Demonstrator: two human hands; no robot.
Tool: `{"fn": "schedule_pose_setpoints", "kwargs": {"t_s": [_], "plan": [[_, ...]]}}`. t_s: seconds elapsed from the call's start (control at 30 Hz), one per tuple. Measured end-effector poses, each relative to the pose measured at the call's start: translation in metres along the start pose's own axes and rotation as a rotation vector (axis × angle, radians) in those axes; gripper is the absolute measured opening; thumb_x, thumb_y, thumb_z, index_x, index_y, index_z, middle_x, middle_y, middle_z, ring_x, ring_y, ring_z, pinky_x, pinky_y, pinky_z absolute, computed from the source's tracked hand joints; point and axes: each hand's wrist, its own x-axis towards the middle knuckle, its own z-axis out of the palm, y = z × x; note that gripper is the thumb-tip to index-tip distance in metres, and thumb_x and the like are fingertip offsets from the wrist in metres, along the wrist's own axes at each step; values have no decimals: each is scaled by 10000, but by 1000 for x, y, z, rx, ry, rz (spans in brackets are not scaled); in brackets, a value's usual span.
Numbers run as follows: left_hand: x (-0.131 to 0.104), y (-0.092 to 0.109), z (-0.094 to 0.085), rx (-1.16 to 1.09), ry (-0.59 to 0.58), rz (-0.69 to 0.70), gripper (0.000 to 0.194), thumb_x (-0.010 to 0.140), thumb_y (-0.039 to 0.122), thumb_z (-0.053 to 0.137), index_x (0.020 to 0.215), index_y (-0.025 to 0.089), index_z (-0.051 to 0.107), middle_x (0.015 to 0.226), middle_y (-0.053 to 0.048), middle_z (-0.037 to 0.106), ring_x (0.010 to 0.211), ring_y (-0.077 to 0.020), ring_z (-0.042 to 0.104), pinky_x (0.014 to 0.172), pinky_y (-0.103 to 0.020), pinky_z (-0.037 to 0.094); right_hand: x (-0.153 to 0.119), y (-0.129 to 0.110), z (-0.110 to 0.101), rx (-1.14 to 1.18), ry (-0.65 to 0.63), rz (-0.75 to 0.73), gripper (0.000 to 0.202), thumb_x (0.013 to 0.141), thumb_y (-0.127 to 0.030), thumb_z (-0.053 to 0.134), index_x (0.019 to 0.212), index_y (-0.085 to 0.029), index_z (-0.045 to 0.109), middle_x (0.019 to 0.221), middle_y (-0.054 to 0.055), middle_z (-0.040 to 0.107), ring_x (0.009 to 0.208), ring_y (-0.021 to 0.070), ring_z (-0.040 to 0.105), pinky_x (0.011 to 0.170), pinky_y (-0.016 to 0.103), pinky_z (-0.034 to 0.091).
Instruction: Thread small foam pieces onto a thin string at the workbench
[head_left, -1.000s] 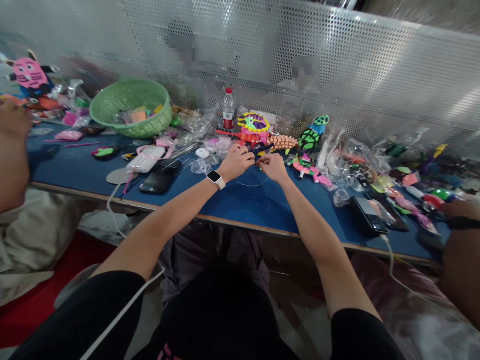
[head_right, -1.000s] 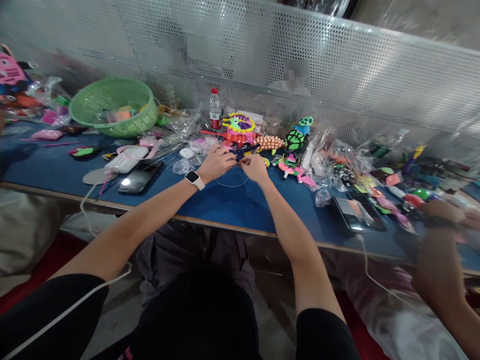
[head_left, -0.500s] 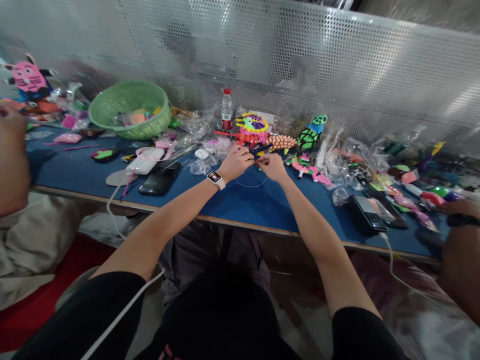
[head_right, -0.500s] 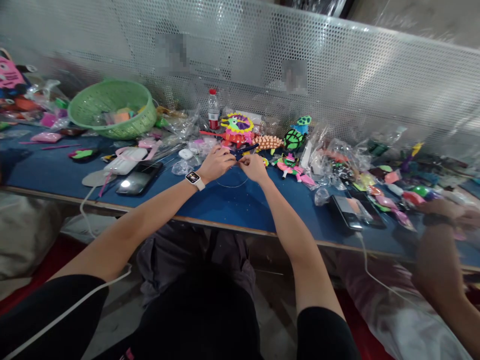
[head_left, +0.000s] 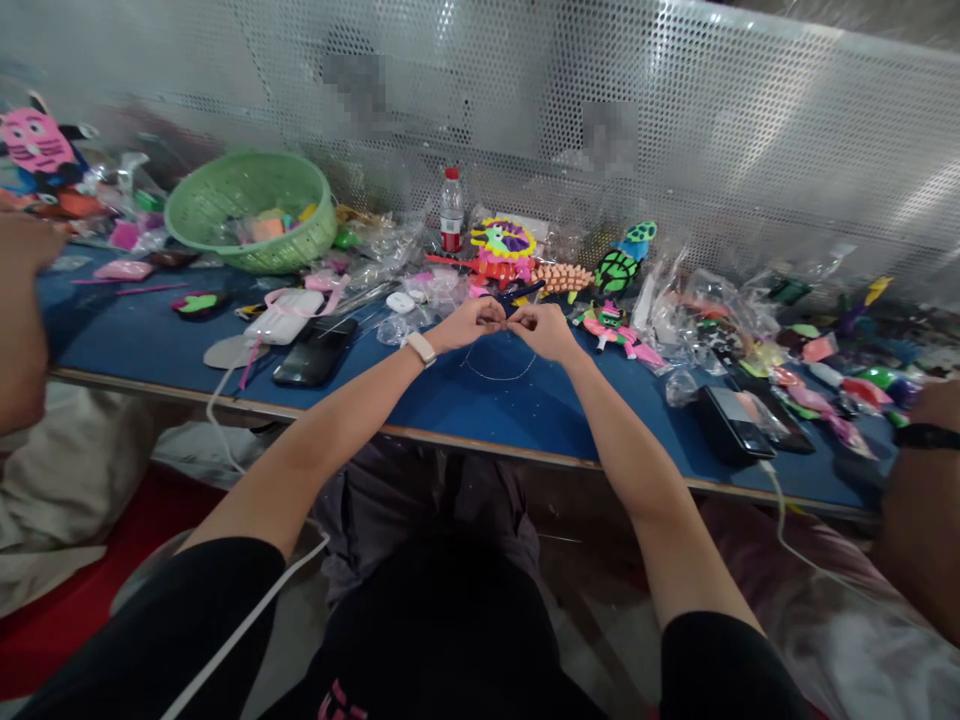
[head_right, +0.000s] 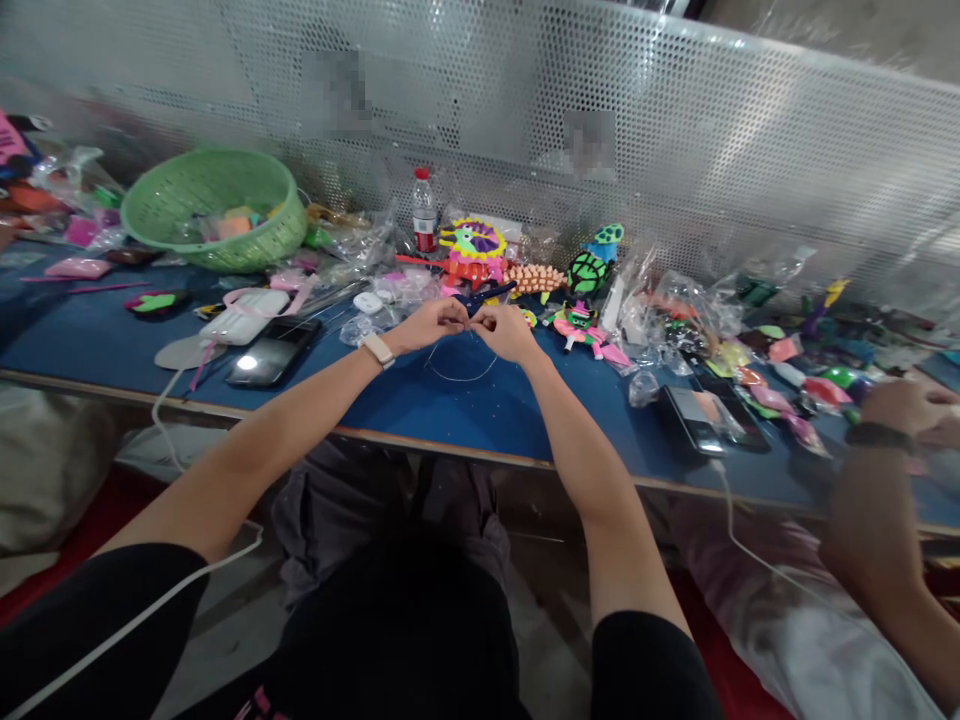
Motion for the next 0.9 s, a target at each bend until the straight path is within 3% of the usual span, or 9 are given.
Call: {"fn": "schedule_pose_setpoints", "kwargs": {"t_s": [0.17,0.33,0.5,0.73,0.9], "plan": [[0,3,5,14,34,-92,85,1007,204,676,1087,179,658,1034,-138,831,886,-178,772,774,-318,595,2,2,0,65,36,52,150,927,-295,757,878,-192,855,619,-1,643,610,152,531,678,322,432],[-4,16,7,399,112,70,130,924,191,762,1051,186,738,1023,-89,832,927,-199,760,868,-339,576,5,5,4,249,-14,177,245,896,-414,802,818,-182,821,563,2,644,542,143,541,603,305,445],[-5,23,8,681,144,87,85,964,238,743,1034,210,782,955,-65,810,893,-220,726,834,-347,531,6,5,8,364,-19,209,343,871,-512,841,792,-184,782,539,-12,620,483,115,507,542,280,418],[-6,27,5,919,61,149,113,1009,316,770,1052,212,772,1022,-87,809,987,-269,724,864,-378,509,5,3,8,370,-38,211,349,884,-512,843,840,-169,794,542,-13,617,459,119,520,510,284,434],[-6,33,7,1033,19,202,200,1038,391,762,1089,197,755,1024,-107,803,1020,-290,715,937,-403,503,4,1,8,386,-46,210,427,865,-604,850,827,-183,784,538,-11,608,480,127,523,513,287,434]]}}
